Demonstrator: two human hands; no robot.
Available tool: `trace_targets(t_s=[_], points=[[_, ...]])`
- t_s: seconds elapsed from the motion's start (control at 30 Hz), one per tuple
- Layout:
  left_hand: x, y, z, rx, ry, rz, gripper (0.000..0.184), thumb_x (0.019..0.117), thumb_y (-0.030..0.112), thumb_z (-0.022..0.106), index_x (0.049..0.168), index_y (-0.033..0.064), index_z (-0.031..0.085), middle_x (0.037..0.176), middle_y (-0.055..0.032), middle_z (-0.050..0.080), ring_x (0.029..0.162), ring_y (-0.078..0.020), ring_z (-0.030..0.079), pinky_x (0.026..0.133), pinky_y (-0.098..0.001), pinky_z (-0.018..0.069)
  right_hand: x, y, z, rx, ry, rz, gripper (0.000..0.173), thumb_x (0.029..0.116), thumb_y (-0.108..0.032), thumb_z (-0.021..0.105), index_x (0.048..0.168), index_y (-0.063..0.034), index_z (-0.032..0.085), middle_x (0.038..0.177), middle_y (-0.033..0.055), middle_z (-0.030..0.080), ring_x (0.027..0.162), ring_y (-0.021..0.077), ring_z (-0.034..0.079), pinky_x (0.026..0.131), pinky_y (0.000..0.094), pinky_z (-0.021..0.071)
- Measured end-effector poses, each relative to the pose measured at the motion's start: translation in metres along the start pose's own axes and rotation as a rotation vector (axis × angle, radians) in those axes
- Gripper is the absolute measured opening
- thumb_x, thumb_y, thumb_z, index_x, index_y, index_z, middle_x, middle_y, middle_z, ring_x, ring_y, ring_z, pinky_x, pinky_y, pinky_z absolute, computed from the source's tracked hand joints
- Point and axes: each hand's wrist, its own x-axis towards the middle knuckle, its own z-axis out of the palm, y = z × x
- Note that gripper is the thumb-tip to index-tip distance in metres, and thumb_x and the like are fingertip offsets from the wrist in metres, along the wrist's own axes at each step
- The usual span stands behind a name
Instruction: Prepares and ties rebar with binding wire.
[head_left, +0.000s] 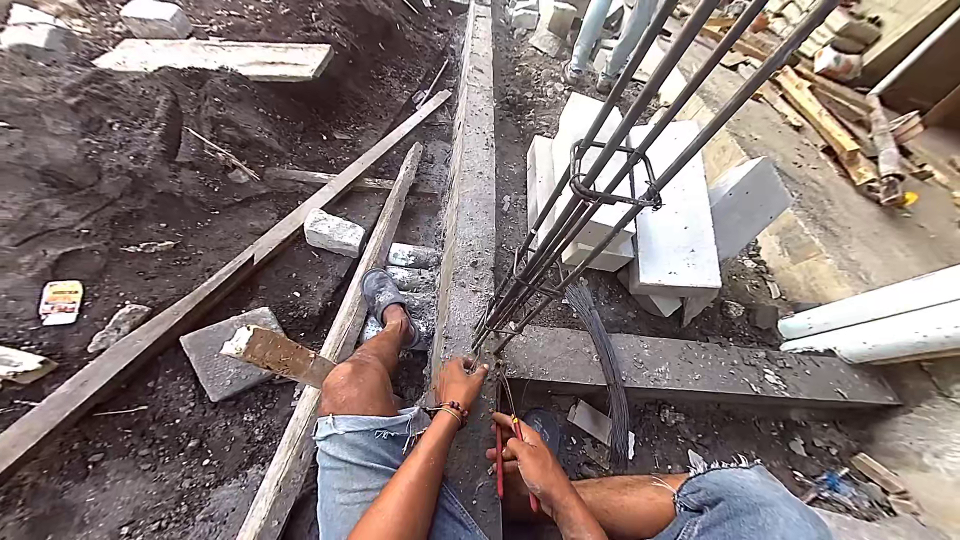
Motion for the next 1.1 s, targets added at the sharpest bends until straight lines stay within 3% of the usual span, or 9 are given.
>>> trace_targets(t_s=[0.13,0.23,0.37,0.53,0.73,0.83,0.93,1.1], points=[[-0.008,0.002,0.004,0.167,0.039,0.046,0.042,0.1071,0.043,0.045,0.109,0.0116,0.074,0.11,-0.0133,0.073,0.109,-0.031,0.068,0.092,-0.0557,0.0512,0.007,-0.002,-0.005,-0.048,-0.055,0.039,0.062,0.0933,-0.003,0.042,0.154,-0.0157,0.045,0.152,0.0103,0.051,0.102,0.0237,0.071,0.082,0.0418,0.0625],[-0.013,0.004,0.001,0.233,0.051,0.09,0.045,0.1092,0.041,0.039,0.109,0.0119,0.073,0.112,-0.0136,0.072,0.11,-0.0309,0.068,0.092,-0.0554,0.0512,0.015,-0.005,-0.008,-0.057,-0.089,0.068,0.068,0.095,-0.004,0.042,0.16,-0.0206,0.036,0.146,0.0121,0.056,0.1,0.0244,0.072,0.08,0.0417,0.0618],[-0.009,0.0,0.0,0.179,0.032,0.107,0.045,0.1087,0.042,0.04,0.108,0.0132,0.074,0.108,-0.0111,0.073,0.106,-0.0289,0.069,0.091,-0.0542,0.0508,0.024,-0.006,-0.012,-0.09,-0.115,0.054,0.071,0.0958,-0.003,0.042,0.163,-0.0238,0.03,0.134,0.012,0.062,0.087,0.0209,0.069,0.075,0.0389,0.0602],[-0.004,-0.004,-0.001,0.127,0.01,0.096,0.045,0.1081,0.043,0.041,0.106,0.014,0.075,0.102,-0.0084,0.074,0.1,-0.0262,0.07,0.09,-0.0529,0.0511,0.036,-0.01,-0.023,-0.24,-0.127,0.017,0.074,0.0927,-0.004,0.046,0.162,-0.0273,0.032,0.141,0.0097,0.06,0.096,0.0205,0.069,0.078,0.0396,0.0591],[-0.002,-0.006,0.0,0.111,0.0,0.1,0.044,0.1076,0.044,0.042,0.106,0.0152,0.076,0.101,-0.0067,0.075,0.1,-0.0244,0.07,0.091,-0.0525,0.0513,0.038,-0.021,-0.024,-0.437,-0.105,-0.007,0.073,0.0937,-0.006,0.046,0.162,-0.0287,0.034,0.14,0.0097,0.06,0.097,0.0192,0.065,0.08,0.0402,0.0553],[-0.001,-0.007,-0.001,0.101,-0.009,0.104,0.044,0.1078,0.043,0.041,0.104,0.0145,0.075,0.098,-0.0067,0.075,0.098,-0.0246,0.07,0.09,-0.0521,0.0513,0.039,-0.021,-0.023,-0.565,-0.084,-0.03,0.071,0.0944,-0.009,0.048,0.162,-0.0294,0.035,0.141,0.0111,0.061,0.109,0.023,0.065,0.092,0.0467,0.0525],[0.0,-0.007,-0.001,0.101,-0.016,0.111,0.044,0.1082,0.042,0.041,0.103,0.0141,0.075,0.097,-0.0068,0.075,0.098,-0.0247,0.07,0.09,-0.0518,0.0512,0.039,-0.022,-0.019,-0.6,-0.074,-0.033,0.072,0.0943,-0.008,0.048,0.162,-0.0282,0.034,0.139,0.0119,0.061,0.115,0.0248,0.063,0.097,0.0489,0.0506],[0.002,-0.009,0.0,0.107,-0.013,0.113,0.044,0.1079,0.042,0.041,0.101,0.0148,0.075,0.096,-0.0058,0.074,0.096,-0.0239,0.07,0.089,-0.051,0.0512,0.039,-0.017,-0.014,-0.56,-0.062,-0.007,0.072,0.0958,-0.008,0.047,0.163,-0.0287,0.032,0.142,0.0121,0.06,0.112,0.0238,0.064,0.093,0.0472,0.0519]])
